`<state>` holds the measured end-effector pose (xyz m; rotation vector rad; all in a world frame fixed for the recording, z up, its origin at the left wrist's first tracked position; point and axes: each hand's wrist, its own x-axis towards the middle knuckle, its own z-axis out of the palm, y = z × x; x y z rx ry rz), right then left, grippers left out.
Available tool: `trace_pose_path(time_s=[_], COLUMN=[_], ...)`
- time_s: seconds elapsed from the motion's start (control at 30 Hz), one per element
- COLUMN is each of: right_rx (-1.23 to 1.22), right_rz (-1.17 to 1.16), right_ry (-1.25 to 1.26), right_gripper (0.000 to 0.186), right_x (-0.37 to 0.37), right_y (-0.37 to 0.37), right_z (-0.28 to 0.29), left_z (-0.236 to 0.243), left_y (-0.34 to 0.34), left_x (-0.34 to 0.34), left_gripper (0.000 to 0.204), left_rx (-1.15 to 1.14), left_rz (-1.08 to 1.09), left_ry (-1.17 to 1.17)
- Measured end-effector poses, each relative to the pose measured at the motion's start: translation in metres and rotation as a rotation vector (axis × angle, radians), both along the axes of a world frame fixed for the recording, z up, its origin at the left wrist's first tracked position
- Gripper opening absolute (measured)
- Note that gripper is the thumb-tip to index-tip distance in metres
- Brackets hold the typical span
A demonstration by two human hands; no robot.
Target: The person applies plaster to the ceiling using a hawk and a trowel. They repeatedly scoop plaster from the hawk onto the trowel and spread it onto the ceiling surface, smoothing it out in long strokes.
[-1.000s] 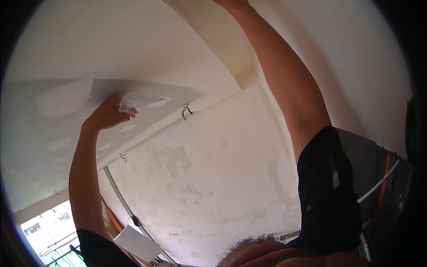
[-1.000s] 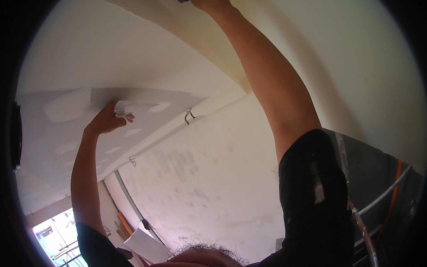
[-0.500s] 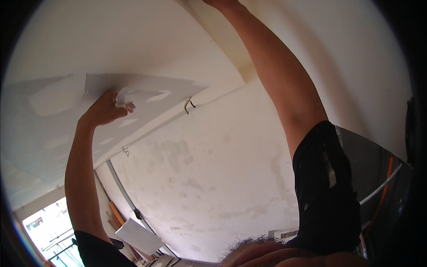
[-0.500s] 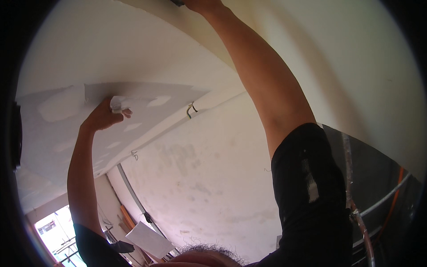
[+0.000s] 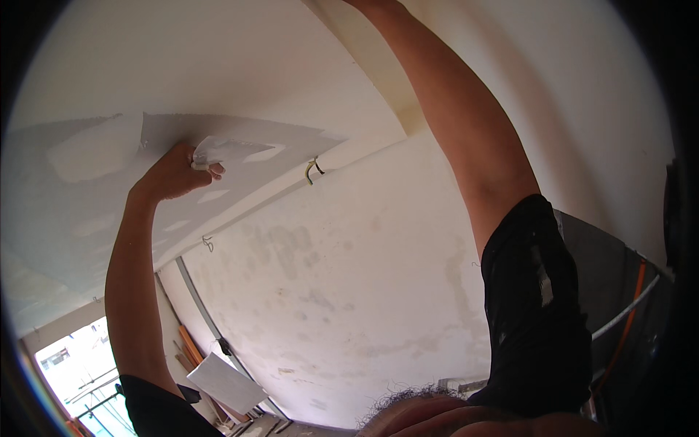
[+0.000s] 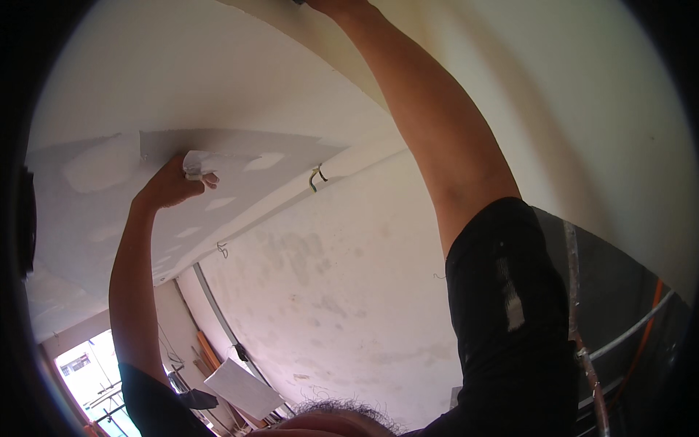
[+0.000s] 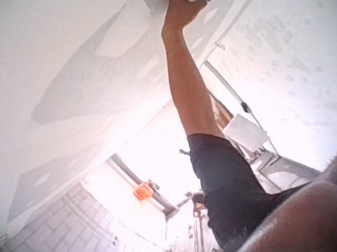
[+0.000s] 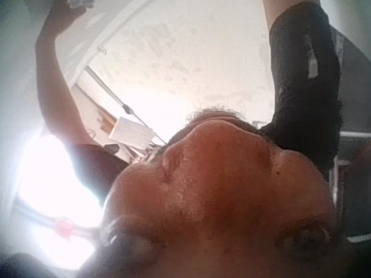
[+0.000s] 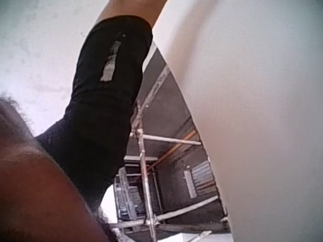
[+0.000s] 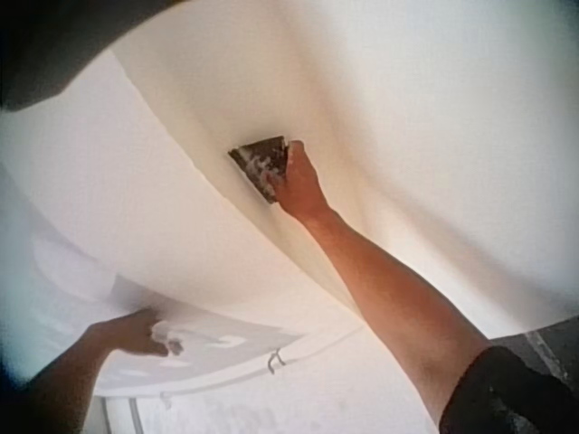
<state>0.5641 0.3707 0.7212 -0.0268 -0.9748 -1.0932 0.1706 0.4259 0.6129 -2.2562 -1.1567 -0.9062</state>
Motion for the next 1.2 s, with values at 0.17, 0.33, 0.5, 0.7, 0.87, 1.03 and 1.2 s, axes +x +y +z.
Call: trace_pose_path(time_s=[0.17,0.33,0.5,0.7,0.87,1.03,1.2], right_rx=[0.076,0.099,0.172,-0.012,0.059,-0.023,0.079], right_rz=[-0.002,0.098,0.009,0.086,-0.005,-0.012,-0.097], right_ry=[0.076,0.069,0.143,-0.095,-0.109,-0.106,-0.061], right_gripper=[0.048,0.047,0.048,0.045,0.045,0.047,0.05], right_x=[-0.003,0.015,0.023,-0.01,-0.02,-0.029,-0.027], right_y=[0.004,-0.006,-0.026,-0.07,-0.072,-0.081,-0.075], right_z=[0.001,-0.001,-0.013,-0.021,-0.003,-0.007,0.009], left_z=[0.001,0.005,0.004,0.0,0.004,0.006,0.006], left_y=[0.001,0.011,0.009,0.002,0.009,0.01,0.012], left_x=[0.0,-0.011,-0.006,-0.005,-0.004,-0.008,-0.008], left_gripper=[0.031,0.03,0.027,0.027,0.026,0.027,0.029], left_rx=[0.016,0.019,-0.007,0.027,0.022,0.016,0.027], left_rz=[0.059,-0.021,-0.022,-0.008,-0.049,-0.014,-0.021], left_ry=[0.002,-0.008,0.006,0.007,0.028,0.03,0.011])
